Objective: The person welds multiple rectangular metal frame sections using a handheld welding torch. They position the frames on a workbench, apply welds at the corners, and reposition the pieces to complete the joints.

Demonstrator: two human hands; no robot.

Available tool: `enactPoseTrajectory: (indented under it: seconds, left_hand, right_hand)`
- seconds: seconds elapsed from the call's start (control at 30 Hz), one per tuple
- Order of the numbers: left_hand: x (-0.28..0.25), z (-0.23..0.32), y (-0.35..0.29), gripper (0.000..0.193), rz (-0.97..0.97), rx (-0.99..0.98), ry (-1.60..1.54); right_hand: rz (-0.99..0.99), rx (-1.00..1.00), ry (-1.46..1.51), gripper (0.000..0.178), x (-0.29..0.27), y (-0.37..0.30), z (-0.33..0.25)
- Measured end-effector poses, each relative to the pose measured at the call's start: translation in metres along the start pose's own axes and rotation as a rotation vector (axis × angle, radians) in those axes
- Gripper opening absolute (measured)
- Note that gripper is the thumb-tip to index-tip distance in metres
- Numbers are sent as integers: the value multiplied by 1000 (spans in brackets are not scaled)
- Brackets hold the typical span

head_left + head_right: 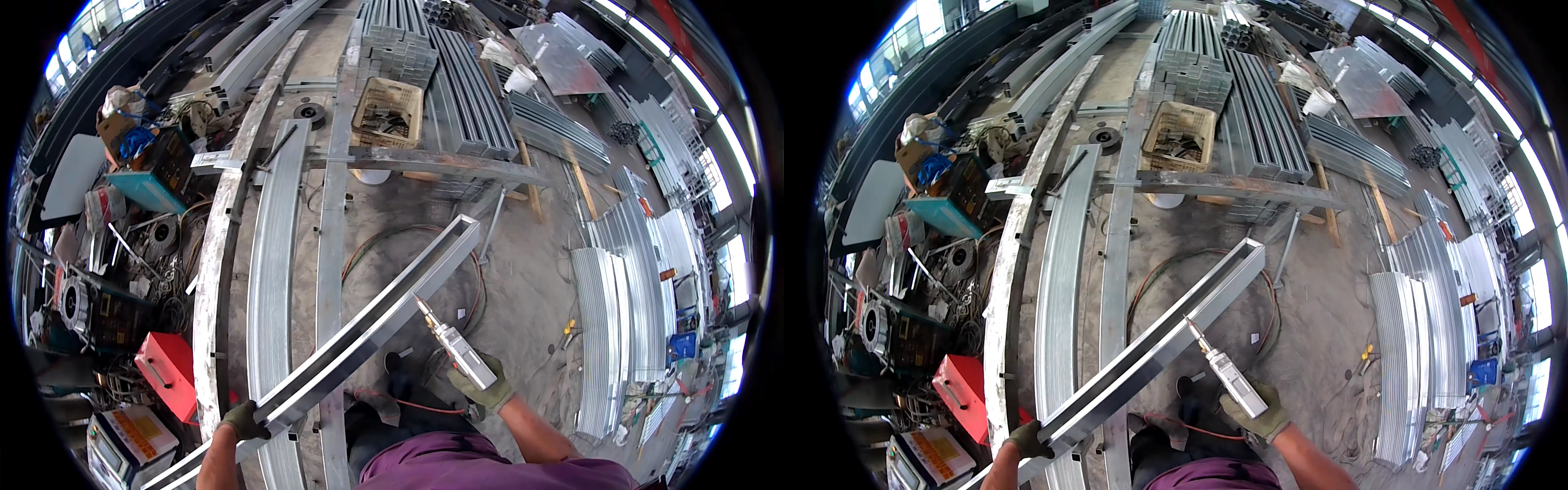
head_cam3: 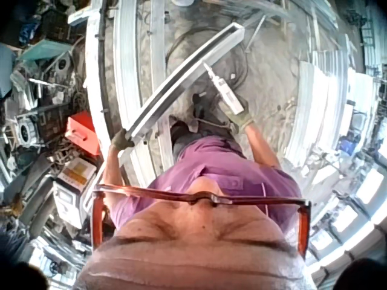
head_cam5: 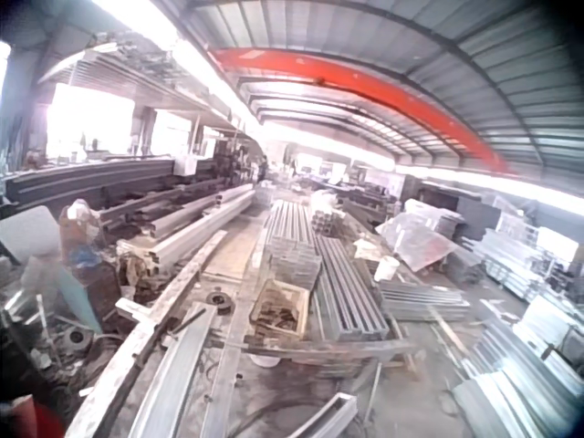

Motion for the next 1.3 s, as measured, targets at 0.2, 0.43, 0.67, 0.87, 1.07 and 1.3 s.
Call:
enactPoseTrajectory:
  seconds: [0.2,0.43,0.67,0.87,1.07,1.3]
  left_hand:
    - [9,-18,9,102,104,-6,-19]
    - [17,-38,4,77,380,10,-115]
    - [-21,36,20,87,614,-170,-154]
    - [-62,272,42,120,824,156,12]
    - [-86,378,116,139,769,73,213]
    - [-108,402,132,136,617,-119,239]
  right_hand:
    - [-55,58,67,30,4,16,18]
    - [-75,2,150,34,-6,36,37]
    - [36,-18,189,34,-54,40,74]
    - [257,-96,-54,34,-109,51,122]
    - [430,-27,-9,28,-172,64,112]
    - [487,136,80,30,-174,63,121]
Point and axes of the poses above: each hand's wrist, its own y-axis towards the middle knuckle, its own x-axis out of the palm, z = x × y, the point moved 3 cm from there along y, towards the middle knuckle, and after that the axes turned 12 degrees about -z, right-handed, at the moved point
